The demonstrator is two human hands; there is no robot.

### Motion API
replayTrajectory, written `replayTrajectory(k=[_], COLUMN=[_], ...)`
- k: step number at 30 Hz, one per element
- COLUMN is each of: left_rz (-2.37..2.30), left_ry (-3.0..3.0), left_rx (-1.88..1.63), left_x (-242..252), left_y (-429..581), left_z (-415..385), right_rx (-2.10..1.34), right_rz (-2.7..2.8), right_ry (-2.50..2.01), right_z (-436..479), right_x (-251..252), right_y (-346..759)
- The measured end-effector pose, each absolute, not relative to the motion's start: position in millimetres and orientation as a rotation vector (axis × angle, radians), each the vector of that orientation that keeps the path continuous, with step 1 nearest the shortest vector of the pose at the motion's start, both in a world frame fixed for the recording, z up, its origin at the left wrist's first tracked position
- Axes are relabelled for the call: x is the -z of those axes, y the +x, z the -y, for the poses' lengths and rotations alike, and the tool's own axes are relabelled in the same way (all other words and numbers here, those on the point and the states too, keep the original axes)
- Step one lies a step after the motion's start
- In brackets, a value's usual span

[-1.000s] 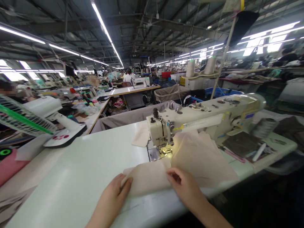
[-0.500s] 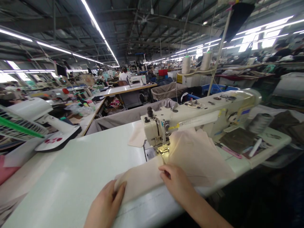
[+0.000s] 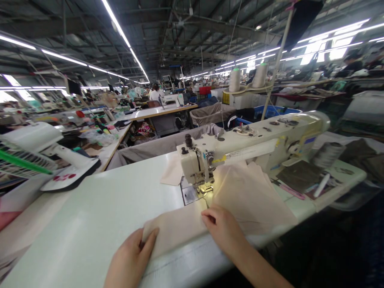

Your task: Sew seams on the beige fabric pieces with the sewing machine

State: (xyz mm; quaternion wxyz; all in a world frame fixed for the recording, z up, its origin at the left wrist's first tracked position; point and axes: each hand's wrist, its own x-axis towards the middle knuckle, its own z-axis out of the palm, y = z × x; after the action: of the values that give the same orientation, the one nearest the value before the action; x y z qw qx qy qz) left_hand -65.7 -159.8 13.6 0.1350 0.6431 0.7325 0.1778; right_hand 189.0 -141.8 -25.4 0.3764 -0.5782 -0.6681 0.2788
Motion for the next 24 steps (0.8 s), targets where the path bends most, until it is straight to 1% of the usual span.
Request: replayTrajectory(k=[19,24], left_rz=[-2.123,-2.113], left_ry=[1.946,1.977], left_rx=[-0.457,-0.501], left_x=[-11.1,-6.7], left_y=[-67.3,-69.3], left_z=[154.6,153.3], right_rx=[-0.703,-0.669], right_rz=[1.748,1.836], right_ry=[-1.589,-1.651], right_z=[139.4,137.5], right_x=[20.3,14.6], right_y=[187.8,186.7])
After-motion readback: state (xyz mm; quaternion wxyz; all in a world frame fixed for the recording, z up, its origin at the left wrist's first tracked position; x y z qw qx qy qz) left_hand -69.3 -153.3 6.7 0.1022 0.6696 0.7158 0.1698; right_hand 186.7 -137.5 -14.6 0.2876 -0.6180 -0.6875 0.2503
